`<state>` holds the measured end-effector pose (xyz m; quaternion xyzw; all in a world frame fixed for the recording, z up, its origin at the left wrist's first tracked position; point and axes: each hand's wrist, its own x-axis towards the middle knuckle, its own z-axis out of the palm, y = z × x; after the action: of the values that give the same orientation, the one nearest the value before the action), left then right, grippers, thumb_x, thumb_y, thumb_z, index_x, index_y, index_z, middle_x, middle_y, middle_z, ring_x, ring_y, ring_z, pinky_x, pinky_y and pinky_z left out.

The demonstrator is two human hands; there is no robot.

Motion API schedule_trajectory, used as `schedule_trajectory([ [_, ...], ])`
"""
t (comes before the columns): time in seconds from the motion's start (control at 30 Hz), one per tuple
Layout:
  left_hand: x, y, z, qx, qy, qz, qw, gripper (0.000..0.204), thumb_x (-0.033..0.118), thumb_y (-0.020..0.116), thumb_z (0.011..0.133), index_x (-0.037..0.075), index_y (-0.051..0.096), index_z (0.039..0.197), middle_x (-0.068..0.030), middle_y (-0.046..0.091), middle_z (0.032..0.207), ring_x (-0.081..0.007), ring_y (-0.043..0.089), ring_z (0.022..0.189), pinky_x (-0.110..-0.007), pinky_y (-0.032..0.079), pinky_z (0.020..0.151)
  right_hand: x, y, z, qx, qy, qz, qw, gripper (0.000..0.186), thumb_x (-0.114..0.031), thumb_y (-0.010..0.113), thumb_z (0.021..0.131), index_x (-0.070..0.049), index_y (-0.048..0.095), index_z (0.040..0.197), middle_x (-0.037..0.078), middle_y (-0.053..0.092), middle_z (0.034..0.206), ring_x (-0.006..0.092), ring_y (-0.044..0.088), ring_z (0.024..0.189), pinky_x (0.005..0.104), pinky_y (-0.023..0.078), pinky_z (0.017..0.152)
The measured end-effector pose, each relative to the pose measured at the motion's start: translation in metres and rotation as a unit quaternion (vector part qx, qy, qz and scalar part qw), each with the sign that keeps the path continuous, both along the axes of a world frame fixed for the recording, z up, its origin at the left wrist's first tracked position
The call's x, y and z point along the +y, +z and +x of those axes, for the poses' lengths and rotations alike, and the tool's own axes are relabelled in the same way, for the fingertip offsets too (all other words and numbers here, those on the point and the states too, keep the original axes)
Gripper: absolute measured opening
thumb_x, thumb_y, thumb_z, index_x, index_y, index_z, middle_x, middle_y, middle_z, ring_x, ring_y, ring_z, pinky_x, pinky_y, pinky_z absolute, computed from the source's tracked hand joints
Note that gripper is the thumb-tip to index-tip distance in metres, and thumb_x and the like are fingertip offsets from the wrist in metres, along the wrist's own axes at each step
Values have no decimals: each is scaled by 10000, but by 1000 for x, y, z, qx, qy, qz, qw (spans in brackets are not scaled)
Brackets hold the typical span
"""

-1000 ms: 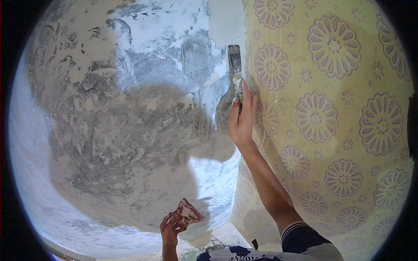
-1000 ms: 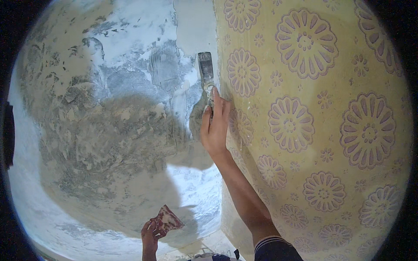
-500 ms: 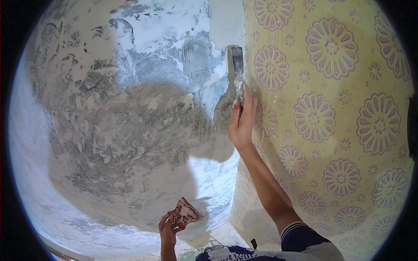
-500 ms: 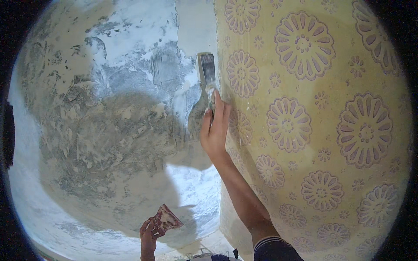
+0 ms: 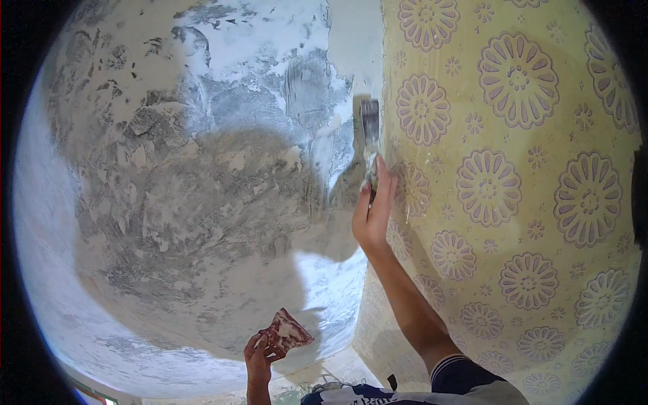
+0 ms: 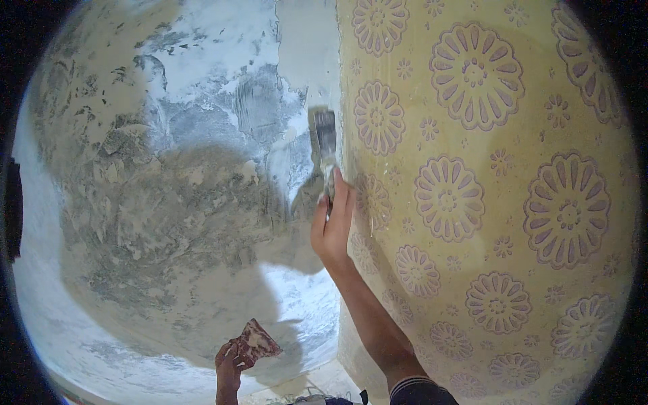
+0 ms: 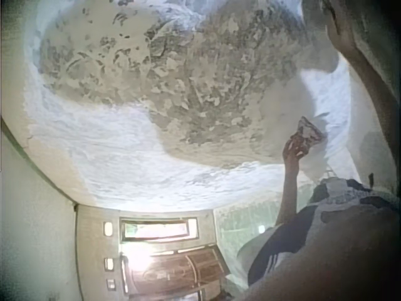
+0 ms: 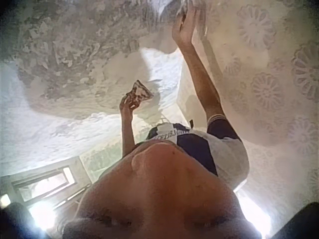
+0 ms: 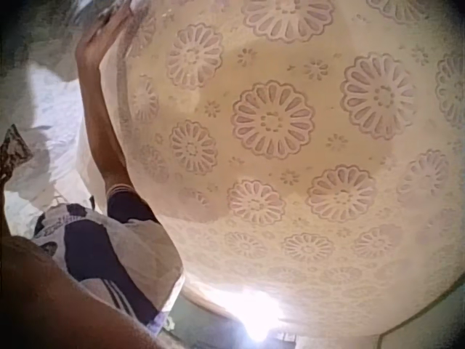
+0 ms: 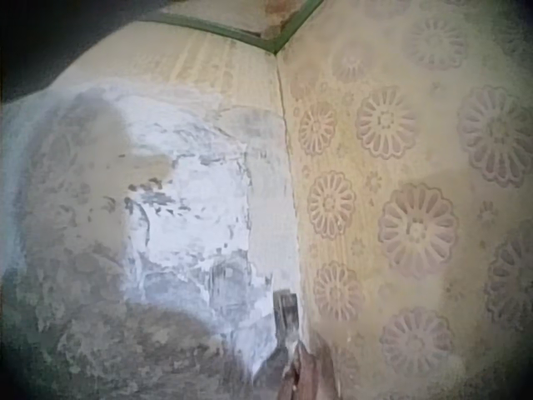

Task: The person applies and smooths plaster onto a wall surface using a putty knife.

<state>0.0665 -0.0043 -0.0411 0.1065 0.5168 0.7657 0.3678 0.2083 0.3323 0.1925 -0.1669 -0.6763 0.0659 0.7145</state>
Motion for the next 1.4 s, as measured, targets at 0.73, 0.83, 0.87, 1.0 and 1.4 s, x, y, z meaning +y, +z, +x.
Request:
schedule_trajectory([
  [0.73, -2, -12, -1, -6, 1, 1, 1000, 166, 153, 606, 994, 59, 630, 1128, -103, 719, 1024, -223, 743, 804, -375, 649, 586, 4, 45, -7, 0, 0, 25, 1000, 513, -11, 457, 977, 32, 376, 1481, 235, 473, 1132, 362, 508, 982, 435, 429, 877],
  [0.83, -2, -16, -1, -11, -3, 3, 1000, 160, 155, 606, 996, 65, 631, 1125, -94, 723, 1000, -212, 741, 793, -370, 645, 583, 7, 44, -8, 9, 12, 22, 1000, 515, -12, 467, 972, 35, 384, 1478, 229, 482, 1101, 359, 514, 964, 437, 429, 870],
  [0.87, -2, -17, 0, -12, -2, 8, 1000, 158, 156, 605, 997, 66, 632, 1124, -91, 725, 985, -208, 740, 786, -368, 644, 581, 7, 39, -8, 6, 15, 16, 1000, 521, -14, 471, 970, 33, 380, 1482, 228, 486, 1090, 358, 516, 965, 438, 430, 875],
  [1.0, -5, -23, -4, -10, 10, 2, 1000, 164, 164, 607, 998, 61, 631, 1124, -98, 722, 975, -213, 741, 778, -373, 644, 577, -4, -20, -3, -54, -32, -18, 998, 525, -13, 473, 967, 40, 378, 1481, 235, 495, 1105, 361, 516, 970, 438, 433, 886],
  [1.4, -2, -18, -5, -14, 24, 15, 1000, 194, 163, 612, 997, 49, 617, 1154, -99, 713, 923, -185, 717, 689, -367, 645, 535, 9, 37, -1, -10, 20, -11, 1000, 526, 0, 447, 968, 49, 365, 1485, 267, 492, 1137, 382, 498, 1000, 458, 412, 905],
])
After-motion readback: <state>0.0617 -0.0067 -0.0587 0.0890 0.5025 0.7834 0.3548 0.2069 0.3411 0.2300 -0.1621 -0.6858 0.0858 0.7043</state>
